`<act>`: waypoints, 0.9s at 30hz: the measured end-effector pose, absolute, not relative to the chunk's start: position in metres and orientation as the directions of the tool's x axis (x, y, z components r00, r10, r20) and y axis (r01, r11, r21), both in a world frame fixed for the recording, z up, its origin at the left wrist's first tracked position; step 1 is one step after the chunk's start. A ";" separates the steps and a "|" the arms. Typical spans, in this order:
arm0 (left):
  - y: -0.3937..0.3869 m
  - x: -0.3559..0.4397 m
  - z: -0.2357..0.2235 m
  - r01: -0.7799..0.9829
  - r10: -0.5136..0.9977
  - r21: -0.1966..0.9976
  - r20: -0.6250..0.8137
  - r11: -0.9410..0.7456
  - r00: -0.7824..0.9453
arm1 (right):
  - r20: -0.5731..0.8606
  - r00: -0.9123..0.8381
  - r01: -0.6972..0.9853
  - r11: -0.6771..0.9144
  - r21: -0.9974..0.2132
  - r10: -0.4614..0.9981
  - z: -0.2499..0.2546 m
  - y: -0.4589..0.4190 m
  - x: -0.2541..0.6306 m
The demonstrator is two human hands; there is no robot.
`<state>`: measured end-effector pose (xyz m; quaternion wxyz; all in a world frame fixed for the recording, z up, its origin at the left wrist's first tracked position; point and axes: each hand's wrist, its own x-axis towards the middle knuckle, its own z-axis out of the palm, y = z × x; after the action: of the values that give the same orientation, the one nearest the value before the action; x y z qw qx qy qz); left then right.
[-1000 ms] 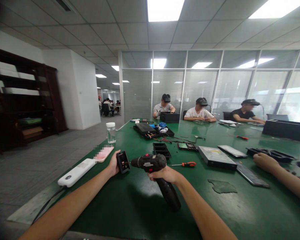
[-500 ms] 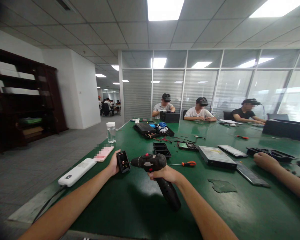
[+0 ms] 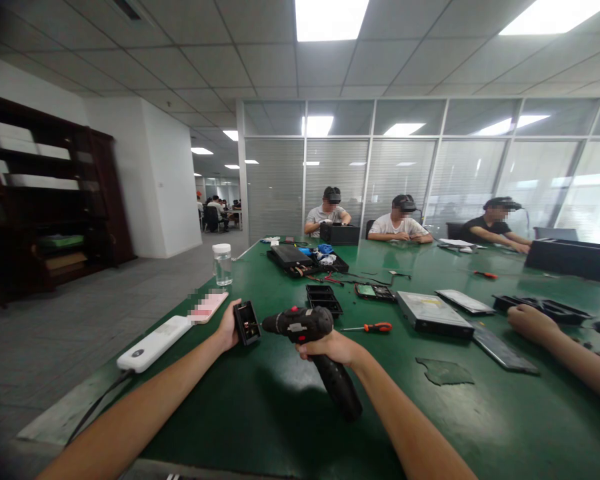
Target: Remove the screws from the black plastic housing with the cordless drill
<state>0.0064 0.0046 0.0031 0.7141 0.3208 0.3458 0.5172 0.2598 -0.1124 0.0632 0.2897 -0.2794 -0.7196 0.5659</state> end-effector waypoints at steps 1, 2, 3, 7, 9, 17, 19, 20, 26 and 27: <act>0.005 0.006 0.003 -0.517 0.961 0.816 -0.160 0.257 0.224 | 0.101 -0.675 0.074 0.203 -0.976 0.731 0.063 -0.112 0.260; 0.005 0.006 0.003 -0.519 0.961 0.815 -0.159 0.256 0.224 | 0.102 -0.675 0.074 0.204 -0.976 0.731 0.063 -0.112 0.260; 0.005 0.006 0.003 -0.522 0.961 0.813 -0.159 0.258 0.227 | 0.100 -0.676 0.076 0.204 -0.976 0.730 0.063 -0.112 0.260; 0.006 0.006 0.003 -0.525 0.955 0.805 -0.169 0.276 0.243 | 0.095 -0.672 0.085 0.203 -0.975 0.735 0.061 -0.111 0.261; 0.006 0.006 0.003 -0.525 0.954 0.803 -0.174 0.281 0.245 | 0.097 -0.667 0.086 0.206 -0.975 0.739 0.060 -0.110 0.261; 0.006 0.006 0.002 -0.526 0.957 0.806 -0.168 0.271 0.237 | 0.087 -0.672 0.097 0.204 -0.974 0.736 0.061 -0.111 0.261; 0.006 0.006 0.002 -0.526 0.957 0.806 -0.168 0.271 0.235 | 0.094 -0.678 0.088 0.208 -0.974 0.729 0.062 -0.111 0.261; 0.006 0.006 0.002 -0.526 0.957 0.806 -0.168 0.271 0.235 | 0.096 -0.680 0.086 0.208 -0.974 0.727 0.062 -0.111 0.261; 0.005 0.006 0.003 -0.530 0.956 0.802 -0.171 0.276 0.238 | 0.106 -0.687 0.071 0.212 -0.975 0.719 0.060 -0.110 0.261; 0.005 0.006 0.002 -0.531 0.956 0.801 -0.169 0.275 0.240 | 0.110 -0.686 0.069 0.214 -0.974 0.719 0.060 -0.110 0.261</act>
<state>0.0060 0.0052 0.0025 0.7226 0.3128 0.3394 0.5146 0.2611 -0.1098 0.0600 0.2880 -0.2722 -0.7240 0.5647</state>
